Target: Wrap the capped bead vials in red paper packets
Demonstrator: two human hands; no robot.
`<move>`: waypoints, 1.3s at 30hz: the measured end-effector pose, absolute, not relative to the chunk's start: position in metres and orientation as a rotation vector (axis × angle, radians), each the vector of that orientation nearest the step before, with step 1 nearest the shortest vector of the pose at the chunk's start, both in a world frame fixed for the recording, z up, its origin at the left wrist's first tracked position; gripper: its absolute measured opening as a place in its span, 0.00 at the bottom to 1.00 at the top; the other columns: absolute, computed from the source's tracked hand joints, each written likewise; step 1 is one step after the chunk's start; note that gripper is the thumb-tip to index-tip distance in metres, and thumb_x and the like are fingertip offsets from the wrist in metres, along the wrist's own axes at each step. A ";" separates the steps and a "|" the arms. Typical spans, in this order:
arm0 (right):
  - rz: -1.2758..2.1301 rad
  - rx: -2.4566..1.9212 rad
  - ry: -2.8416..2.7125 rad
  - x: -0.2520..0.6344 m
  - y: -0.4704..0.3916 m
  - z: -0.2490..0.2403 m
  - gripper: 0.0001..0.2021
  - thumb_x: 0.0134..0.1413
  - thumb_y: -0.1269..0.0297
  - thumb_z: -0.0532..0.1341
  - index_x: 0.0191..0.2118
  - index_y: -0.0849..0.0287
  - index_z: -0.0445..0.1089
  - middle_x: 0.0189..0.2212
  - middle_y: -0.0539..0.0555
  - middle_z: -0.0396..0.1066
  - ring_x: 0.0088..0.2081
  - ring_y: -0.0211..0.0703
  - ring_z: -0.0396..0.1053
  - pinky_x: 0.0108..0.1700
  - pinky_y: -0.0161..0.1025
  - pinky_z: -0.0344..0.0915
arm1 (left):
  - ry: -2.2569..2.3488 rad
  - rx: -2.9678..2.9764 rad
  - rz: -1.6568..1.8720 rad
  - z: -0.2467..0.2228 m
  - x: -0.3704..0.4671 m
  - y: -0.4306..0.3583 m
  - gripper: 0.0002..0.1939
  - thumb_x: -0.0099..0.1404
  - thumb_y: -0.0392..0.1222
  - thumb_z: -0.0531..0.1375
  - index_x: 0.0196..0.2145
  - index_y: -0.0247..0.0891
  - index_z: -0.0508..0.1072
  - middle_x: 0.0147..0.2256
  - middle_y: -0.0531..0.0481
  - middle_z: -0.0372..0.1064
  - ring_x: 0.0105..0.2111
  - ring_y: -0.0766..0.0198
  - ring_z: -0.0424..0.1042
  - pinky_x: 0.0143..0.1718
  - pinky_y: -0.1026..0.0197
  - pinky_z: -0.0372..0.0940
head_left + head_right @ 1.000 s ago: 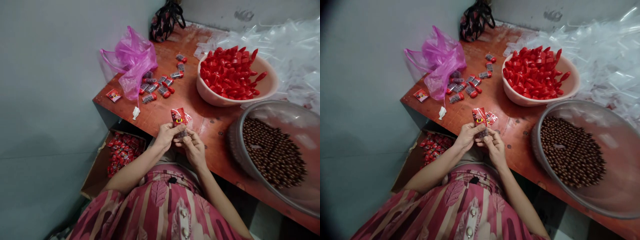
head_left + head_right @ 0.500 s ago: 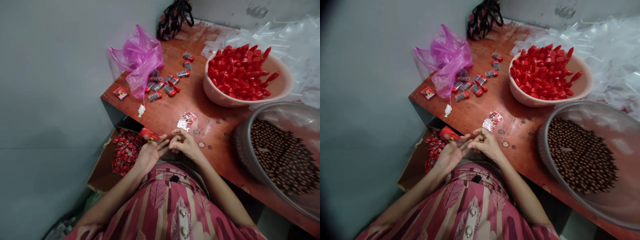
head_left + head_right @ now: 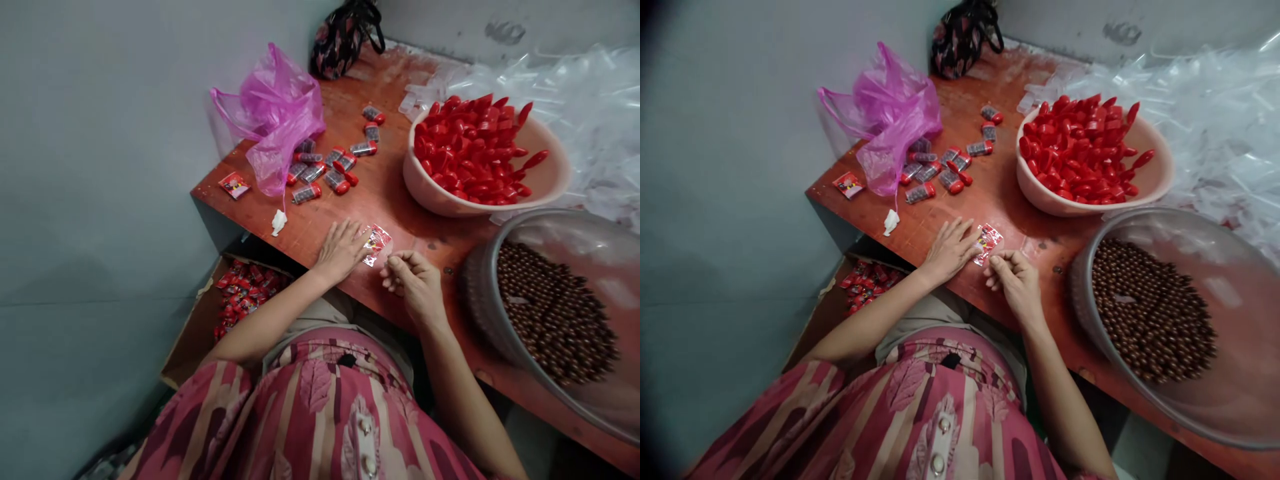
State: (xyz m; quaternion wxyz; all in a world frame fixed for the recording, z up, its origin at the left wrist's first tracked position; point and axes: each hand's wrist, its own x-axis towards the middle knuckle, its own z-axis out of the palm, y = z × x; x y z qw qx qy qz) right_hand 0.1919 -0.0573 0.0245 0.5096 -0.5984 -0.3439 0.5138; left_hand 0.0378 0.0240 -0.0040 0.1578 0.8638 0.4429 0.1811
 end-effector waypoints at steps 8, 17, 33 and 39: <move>1.027 -1.595 -0.939 0.196 -0.041 0.016 0.15 0.50 0.51 0.64 0.35 0.58 0.68 0.28 0.51 0.73 0.26 0.36 0.69 0.26 0.33 0.67 | 1.278 2.421 0.635 -0.022 0.047 0.028 0.14 0.69 0.43 0.54 0.49 0.43 0.75 0.59 0.47 0.65 0.62 0.51 0.59 0.65 0.39 0.45; 1.160 -1.417 -0.816 0.186 -0.007 0.025 0.25 0.42 0.56 0.70 0.47 0.56 0.64 0.25 0.45 0.68 0.25 0.35 0.67 0.26 0.31 0.65 | 1.063 1.371 1.079 0.009 0.038 0.011 0.18 0.57 0.41 0.66 0.47 0.45 0.76 0.52 0.47 0.72 0.57 0.54 0.66 0.61 0.52 0.55; 0.316 -1.911 -2.009 0.149 0.132 0.049 0.14 0.60 0.59 0.54 0.43 0.57 0.74 0.42 0.59 0.76 0.42 0.52 0.72 0.44 0.43 0.64 | 1.074 0.556 0.926 0.009 -0.016 0.006 0.20 0.39 0.52 0.74 0.21 0.30 0.77 0.21 0.48 0.72 0.23 0.68 0.72 0.29 0.66 0.70; 0.202 -2.079 -2.246 0.124 0.156 0.044 0.18 0.62 0.58 0.51 0.49 0.59 0.72 0.47 0.66 0.73 0.46 0.58 0.72 0.43 0.47 0.66 | 1.081 0.392 1.001 0.015 -0.022 0.007 0.18 0.40 0.47 0.74 0.21 0.29 0.77 0.22 0.46 0.74 0.23 0.67 0.72 0.28 0.66 0.71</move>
